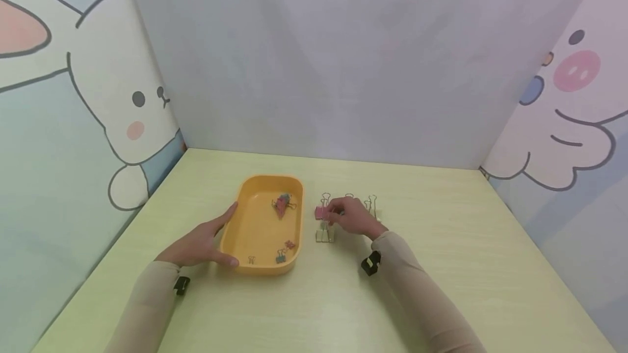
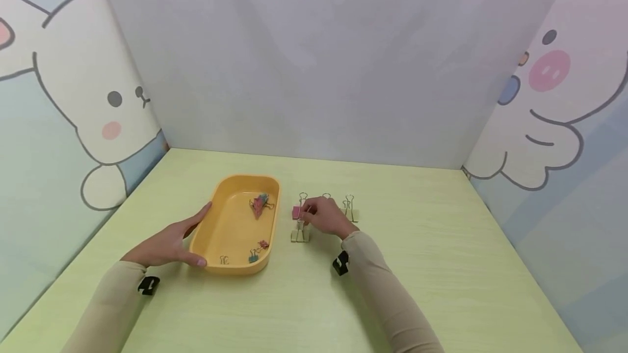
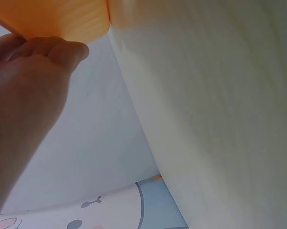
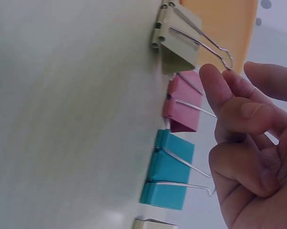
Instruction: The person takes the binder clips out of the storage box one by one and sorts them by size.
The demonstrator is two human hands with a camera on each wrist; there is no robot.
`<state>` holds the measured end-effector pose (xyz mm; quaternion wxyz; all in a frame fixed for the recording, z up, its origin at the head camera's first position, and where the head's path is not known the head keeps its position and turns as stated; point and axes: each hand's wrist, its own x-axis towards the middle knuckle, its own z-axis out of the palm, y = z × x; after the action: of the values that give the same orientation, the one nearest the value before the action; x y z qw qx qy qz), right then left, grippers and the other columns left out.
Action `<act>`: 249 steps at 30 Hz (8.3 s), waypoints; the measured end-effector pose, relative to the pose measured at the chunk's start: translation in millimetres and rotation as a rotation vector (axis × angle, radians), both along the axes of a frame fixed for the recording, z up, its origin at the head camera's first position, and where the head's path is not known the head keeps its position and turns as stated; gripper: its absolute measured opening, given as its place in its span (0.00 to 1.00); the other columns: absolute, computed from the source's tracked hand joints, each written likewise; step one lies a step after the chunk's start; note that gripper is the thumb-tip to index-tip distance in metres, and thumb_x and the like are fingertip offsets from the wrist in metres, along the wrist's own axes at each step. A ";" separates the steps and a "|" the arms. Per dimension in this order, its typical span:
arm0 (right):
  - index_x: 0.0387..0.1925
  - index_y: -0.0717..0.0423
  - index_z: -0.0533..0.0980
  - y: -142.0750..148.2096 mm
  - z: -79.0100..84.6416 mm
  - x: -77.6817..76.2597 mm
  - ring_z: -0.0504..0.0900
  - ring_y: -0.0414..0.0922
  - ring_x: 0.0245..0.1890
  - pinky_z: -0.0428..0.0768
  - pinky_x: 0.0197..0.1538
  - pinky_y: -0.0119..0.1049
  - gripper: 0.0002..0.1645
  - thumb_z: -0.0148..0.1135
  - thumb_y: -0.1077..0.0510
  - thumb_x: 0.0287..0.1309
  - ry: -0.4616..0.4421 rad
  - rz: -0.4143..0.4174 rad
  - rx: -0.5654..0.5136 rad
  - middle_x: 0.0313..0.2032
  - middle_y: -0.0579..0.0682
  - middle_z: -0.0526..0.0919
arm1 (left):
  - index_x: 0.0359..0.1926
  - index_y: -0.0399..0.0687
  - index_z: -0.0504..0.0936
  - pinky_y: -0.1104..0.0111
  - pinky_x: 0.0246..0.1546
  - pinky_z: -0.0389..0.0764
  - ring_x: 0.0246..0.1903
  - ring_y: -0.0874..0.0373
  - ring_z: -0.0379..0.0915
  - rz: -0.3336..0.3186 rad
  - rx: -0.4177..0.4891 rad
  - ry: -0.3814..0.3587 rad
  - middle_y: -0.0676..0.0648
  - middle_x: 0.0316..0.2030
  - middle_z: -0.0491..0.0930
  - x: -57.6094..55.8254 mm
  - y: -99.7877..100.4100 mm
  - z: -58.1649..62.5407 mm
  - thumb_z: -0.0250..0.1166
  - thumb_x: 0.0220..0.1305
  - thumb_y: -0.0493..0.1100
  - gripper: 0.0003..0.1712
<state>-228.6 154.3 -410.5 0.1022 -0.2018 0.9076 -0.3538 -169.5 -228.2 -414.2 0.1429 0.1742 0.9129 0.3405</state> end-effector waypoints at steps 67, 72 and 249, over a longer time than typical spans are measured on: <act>0.28 0.47 0.85 -120.1 33.4 -26.9 0.80 0.39 0.32 0.80 0.34 0.29 0.04 0.75 0.56 0.54 0.241 0.198 0.377 0.31 0.42 0.87 | 0.81 0.46 0.42 0.37 0.70 0.63 0.75 0.32 0.55 -0.002 0.012 0.038 0.34 0.78 0.53 7.0 -3.1 -0.6 0.82 0.40 0.59 0.76; 0.36 0.53 0.86 -119.0 41.2 -25.5 0.80 0.42 0.32 0.80 0.34 0.32 0.09 0.66 0.68 0.55 0.296 0.145 0.395 0.33 0.47 0.87 | 0.81 0.46 0.42 0.37 0.70 0.64 0.75 0.32 0.54 -0.007 0.016 0.059 0.34 0.78 0.53 5.4 -4.9 1.9 0.83 0.40 0.58 0.77; 0.45 0.58 0.85 36.8 44.8 -25.8 0.85 0.58 0.38 0.81 0.39 0.33 0.10 0.63 0.64 0.65 -0.011 0.228 0.047 0.42 0.59 0.88 | 0.81 0.49 0.40 0.36 0.71 0.61 0.77 0.33 0.49 -0.003 0.022 -0.009 0.36 0.79 0.49 1.0 -6.0 0.9 0.82 0.41 0.59 0.77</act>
<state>-254.5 191.1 -365.7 0.1513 -0.2993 0.8862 -0.3196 -168.4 -234.2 -413.3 0.1457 0.1753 0.9082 0.3510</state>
